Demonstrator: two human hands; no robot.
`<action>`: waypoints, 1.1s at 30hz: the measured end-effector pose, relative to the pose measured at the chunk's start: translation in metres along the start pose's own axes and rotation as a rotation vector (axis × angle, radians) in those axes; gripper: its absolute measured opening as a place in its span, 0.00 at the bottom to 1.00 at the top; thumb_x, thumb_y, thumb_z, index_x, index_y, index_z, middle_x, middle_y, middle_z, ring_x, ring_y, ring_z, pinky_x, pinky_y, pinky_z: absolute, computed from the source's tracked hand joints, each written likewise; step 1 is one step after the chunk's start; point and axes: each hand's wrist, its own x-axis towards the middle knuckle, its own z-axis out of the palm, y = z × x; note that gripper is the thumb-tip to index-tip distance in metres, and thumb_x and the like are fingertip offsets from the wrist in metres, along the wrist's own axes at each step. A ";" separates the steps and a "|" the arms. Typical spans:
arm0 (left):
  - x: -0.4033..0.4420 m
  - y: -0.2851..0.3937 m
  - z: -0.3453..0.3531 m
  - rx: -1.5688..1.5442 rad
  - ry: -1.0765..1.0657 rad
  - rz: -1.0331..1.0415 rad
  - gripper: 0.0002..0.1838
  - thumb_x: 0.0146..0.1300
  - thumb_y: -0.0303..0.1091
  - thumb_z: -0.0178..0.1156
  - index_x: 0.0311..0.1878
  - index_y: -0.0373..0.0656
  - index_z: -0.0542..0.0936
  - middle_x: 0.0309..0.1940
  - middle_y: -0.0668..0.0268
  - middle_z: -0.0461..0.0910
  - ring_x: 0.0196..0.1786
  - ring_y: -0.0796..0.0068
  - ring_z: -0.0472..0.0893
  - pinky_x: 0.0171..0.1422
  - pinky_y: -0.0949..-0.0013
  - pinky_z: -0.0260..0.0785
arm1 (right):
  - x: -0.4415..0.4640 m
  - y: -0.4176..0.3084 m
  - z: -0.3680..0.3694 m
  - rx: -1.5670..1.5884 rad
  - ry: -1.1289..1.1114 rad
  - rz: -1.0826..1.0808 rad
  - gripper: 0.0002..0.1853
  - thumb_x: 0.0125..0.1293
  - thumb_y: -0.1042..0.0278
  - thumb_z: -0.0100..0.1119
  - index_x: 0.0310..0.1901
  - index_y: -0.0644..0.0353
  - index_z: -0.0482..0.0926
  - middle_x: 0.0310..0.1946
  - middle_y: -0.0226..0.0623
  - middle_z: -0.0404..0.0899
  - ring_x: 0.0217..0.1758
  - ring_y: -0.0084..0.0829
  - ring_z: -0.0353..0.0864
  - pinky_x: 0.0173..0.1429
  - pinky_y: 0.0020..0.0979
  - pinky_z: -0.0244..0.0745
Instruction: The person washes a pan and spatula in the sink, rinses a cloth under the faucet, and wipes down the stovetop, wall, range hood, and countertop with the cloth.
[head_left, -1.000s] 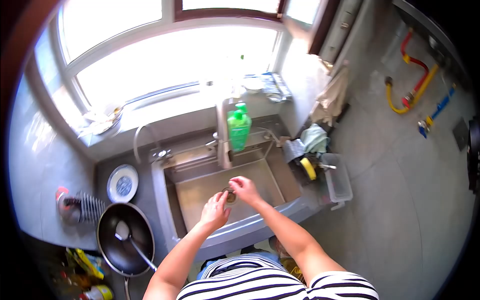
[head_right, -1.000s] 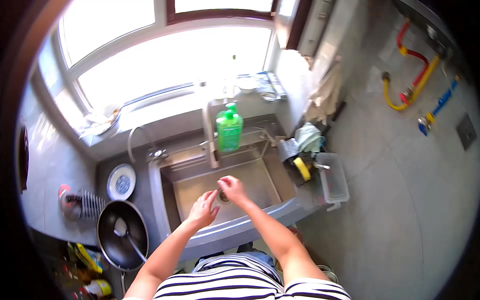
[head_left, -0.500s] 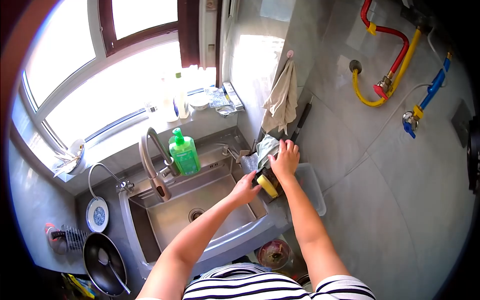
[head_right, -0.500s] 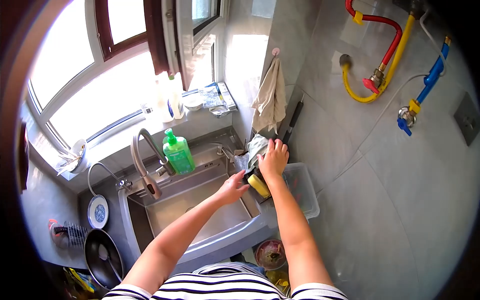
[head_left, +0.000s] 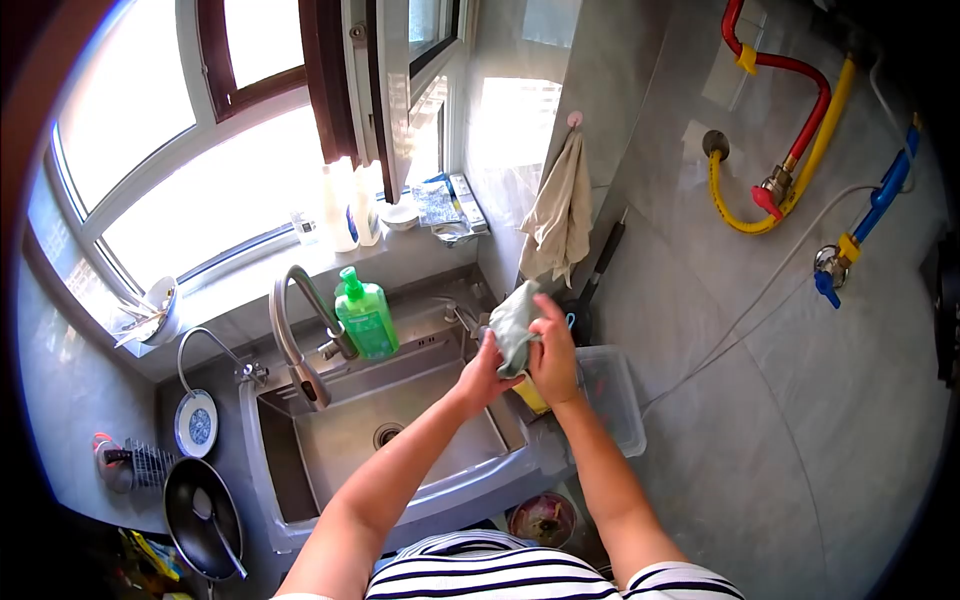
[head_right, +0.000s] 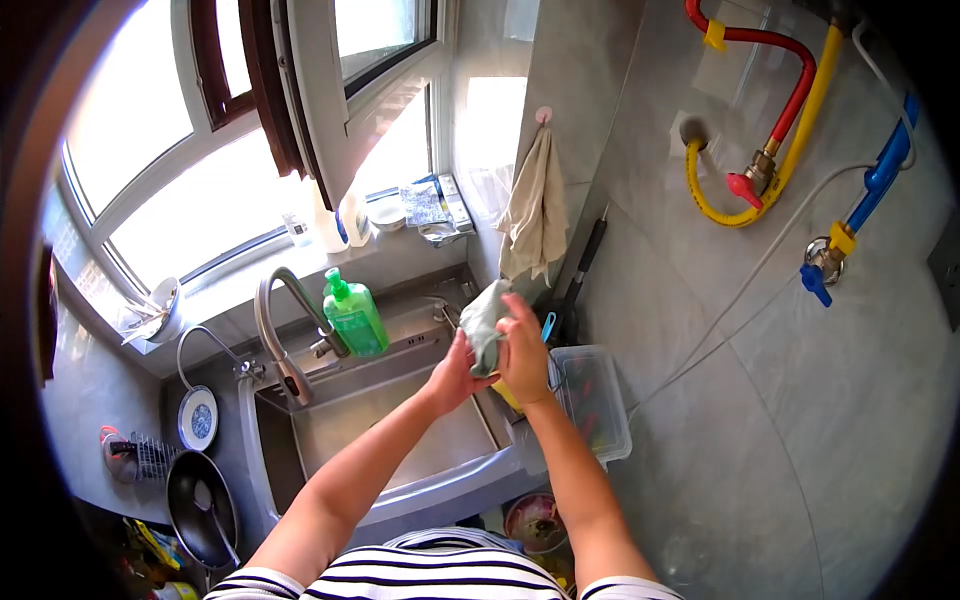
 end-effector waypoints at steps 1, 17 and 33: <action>-0.013 0.008 0.011 -0.110 -0.004 0.013 0.37 0.70 0.68 0.37 0.69 0.50 0.65 0.63 0.68 0.71 0.65 0.70 0.72 0.68 0.57 0.65 | -0.005 -0.003 0.003 0.016 -0.056 -0.001 0.10 0.57 0.82 0.51 0.42 0.63 0.70 0.59 0.55 0.71 0.63 0.56 0.71 0.66 0.46 0.67; -0.169 -0.061 -0.218 -0.355 0.666 0.125 0.16 0.76 0.46 0.41 0.56 0.52 0.73 0.48 0.68 0.80 0.48 0.68 0.81 0.50 0.55 0.77 | -0.161 -0.110 0.193 0.293 -0.761 0.257 0.29 0.65 0.58 0.60 0.64 0.64 0.69 0.64 0.52 0.69 0.70 0.49 0.66 0.73 0.42 0.59; -0.304 0.005 -0.355 -0.467 0.821 0.129 0.16 0.75 0.46 0.42 0.62 0.60 0.69 0.53 0.70 0.79 0.52 0.66 0.81 0.50 0.54 0.74 | -0.117 -0.147 0.453 0.152 -0.423 0.551 0.37 0.69 0.68 0.51 0.74 0.68 0.45 0.76 0.55 0.43 0.80 0.48 0.42 0.81 0.38 0.40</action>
